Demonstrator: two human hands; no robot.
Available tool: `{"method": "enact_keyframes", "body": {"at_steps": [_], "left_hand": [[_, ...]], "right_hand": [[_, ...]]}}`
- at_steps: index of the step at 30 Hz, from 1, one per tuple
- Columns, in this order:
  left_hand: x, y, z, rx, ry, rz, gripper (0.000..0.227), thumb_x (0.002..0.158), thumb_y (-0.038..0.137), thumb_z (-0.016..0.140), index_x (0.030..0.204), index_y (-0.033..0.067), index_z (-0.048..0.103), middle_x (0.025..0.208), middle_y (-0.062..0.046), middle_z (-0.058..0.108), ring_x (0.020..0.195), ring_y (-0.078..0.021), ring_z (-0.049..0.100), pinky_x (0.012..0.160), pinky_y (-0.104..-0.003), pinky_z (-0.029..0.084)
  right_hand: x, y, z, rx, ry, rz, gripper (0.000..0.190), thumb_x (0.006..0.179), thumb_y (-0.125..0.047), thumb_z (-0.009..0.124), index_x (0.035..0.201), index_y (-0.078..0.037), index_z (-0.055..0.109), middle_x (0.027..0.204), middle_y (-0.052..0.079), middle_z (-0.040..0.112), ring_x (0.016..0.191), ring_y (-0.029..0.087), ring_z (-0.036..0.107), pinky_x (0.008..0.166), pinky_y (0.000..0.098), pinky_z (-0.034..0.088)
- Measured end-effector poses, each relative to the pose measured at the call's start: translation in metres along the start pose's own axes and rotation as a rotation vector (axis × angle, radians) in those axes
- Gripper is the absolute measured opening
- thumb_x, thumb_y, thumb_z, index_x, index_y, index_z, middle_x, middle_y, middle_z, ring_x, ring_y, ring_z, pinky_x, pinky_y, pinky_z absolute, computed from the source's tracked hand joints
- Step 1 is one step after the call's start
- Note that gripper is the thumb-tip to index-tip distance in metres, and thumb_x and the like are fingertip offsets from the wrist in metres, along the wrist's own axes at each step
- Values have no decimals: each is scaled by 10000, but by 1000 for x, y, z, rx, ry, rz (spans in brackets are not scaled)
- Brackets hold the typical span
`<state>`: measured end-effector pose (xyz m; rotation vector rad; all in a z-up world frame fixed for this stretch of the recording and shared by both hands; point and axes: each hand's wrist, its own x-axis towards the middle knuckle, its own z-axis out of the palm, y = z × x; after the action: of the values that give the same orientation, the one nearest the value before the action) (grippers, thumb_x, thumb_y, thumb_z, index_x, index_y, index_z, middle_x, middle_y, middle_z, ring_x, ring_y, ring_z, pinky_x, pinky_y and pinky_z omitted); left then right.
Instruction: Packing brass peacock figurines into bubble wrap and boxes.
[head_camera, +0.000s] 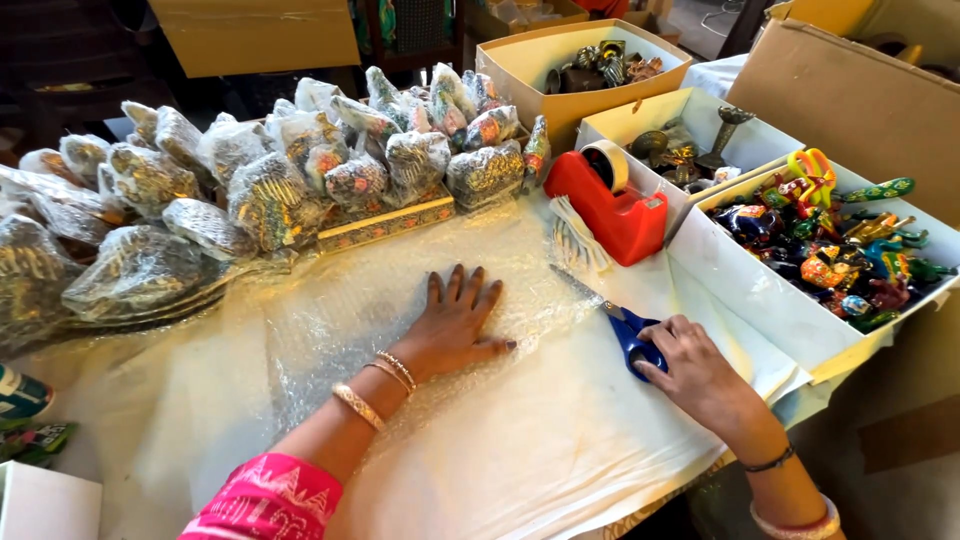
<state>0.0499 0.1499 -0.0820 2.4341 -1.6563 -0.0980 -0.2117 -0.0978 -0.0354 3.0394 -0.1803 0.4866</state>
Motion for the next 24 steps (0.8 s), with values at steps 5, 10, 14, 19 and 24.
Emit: {"method": "enact_keyframes", "body": {"at_steps": [5,10,14,19,24], "left_hand": [[-5,4,2,25,43,-13,1006,900,778,410,1592,69,229,1650,-259,139,1516,-501,46,1157,-716,-14],[-4,2,4,40,63,-7,1000,902,777,407,1589,71,234,1645,-260,151,1515,-500,60,1160,-713,-7],[-4,2,6,42,75,-12,993,902,771,410,1587,73,235,1644,-258,158,1510,-503,72,1150,-726,1],[-4,0,5,43,89,-4,990,899,768,416,1584,75,241,1637,-259,166,1502,-514,82,1143,-730,11],[-3,-1,11,41,118,-10,981,893,764,421,1576,78,266,1632,-257,194,1500,-511,107,1138,-744,24]], "right_hand": [[5,-9,-17,152,-186,237,474,817,-343,714,1213,-126,571,1089,136,637,1019,339,658,901,435,535],[-6,-3,-33,52,-445,426,602,787,-330,767,1293,-175,482,1009,176,709,972,390,680,879,459,539],[-47,24,-28,251,-494,495,540,807,-217,724,1318,-192,551,852,159,726,750,292,711,721,389,568],[-89,16,-21,1047,-356,640,638,766,-103,718,1390,-157,597,770,61,615,561,134,551,480,281,461],[-97,-15,-19,1326,-337,686,534,866,-245,632,1370,-70,612,783,14,646,529,92,542,422,229,417]]}}
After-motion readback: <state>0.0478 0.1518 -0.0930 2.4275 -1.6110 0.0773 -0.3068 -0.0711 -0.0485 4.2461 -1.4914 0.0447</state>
